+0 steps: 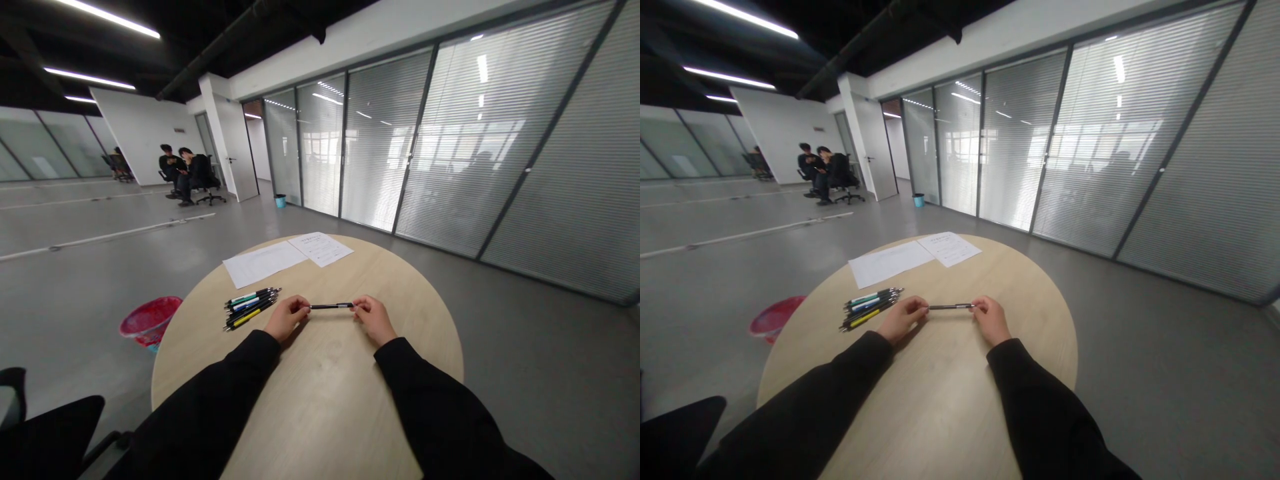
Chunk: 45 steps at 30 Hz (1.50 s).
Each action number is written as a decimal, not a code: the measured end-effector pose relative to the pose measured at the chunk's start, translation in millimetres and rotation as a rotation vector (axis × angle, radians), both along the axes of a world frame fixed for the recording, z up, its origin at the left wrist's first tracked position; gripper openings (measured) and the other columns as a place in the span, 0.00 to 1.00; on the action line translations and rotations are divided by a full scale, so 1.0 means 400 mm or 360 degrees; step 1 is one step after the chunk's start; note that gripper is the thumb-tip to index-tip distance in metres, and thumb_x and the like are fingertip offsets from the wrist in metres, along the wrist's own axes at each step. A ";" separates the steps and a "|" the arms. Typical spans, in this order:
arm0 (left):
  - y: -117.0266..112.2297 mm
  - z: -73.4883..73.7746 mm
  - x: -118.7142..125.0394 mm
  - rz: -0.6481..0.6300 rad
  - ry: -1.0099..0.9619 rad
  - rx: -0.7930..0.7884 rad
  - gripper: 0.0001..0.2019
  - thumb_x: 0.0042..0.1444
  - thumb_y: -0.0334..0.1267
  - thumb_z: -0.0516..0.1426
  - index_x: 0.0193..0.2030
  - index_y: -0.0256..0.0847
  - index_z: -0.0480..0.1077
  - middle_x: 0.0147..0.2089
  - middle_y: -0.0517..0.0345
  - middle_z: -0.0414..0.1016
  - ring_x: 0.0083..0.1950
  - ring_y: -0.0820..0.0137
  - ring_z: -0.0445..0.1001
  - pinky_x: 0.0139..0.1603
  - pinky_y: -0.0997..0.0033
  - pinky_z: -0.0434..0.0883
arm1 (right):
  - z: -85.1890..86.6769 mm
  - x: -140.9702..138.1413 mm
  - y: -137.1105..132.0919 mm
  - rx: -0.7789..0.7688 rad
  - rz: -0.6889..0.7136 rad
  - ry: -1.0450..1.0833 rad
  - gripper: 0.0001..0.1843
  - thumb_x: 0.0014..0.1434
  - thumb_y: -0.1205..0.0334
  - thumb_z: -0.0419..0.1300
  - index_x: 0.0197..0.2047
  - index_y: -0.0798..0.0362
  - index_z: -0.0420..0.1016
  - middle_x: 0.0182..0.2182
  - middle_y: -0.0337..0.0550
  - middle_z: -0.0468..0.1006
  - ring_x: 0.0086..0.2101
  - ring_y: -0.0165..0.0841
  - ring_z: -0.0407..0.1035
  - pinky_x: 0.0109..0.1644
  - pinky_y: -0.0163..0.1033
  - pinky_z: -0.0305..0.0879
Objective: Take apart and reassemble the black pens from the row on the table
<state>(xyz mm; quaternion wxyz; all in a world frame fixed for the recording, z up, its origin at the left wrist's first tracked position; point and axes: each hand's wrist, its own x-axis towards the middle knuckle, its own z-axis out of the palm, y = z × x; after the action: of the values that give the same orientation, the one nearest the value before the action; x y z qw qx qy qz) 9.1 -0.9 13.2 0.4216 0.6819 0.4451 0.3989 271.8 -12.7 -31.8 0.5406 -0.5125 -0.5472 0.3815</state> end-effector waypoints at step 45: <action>0.001 -0.006 -0.002 0.0034 -0.0020 -0.0034 0.12 0.50 0.45 0.62 0.34 0.37 0.70 0.26 0.61 0.73 0.28 0.72 0.70 0.33 0.71 0.66 | -0.004 -0.005 -0.004 -0.0014 0.0073 0.0077 0.13 0.56 0.53 0.58 0.36 0.55 0.70 0.25 0.42 0.76 0.24 0.30 0.69 0.30 0.36 0.65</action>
<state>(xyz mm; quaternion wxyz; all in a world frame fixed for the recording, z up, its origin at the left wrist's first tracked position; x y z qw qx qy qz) 8.3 -0.3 11.0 0.4274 0.6700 0.4540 0.4029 270.0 -14.1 -33.6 0.5427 -0.4927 -0.5439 0.4086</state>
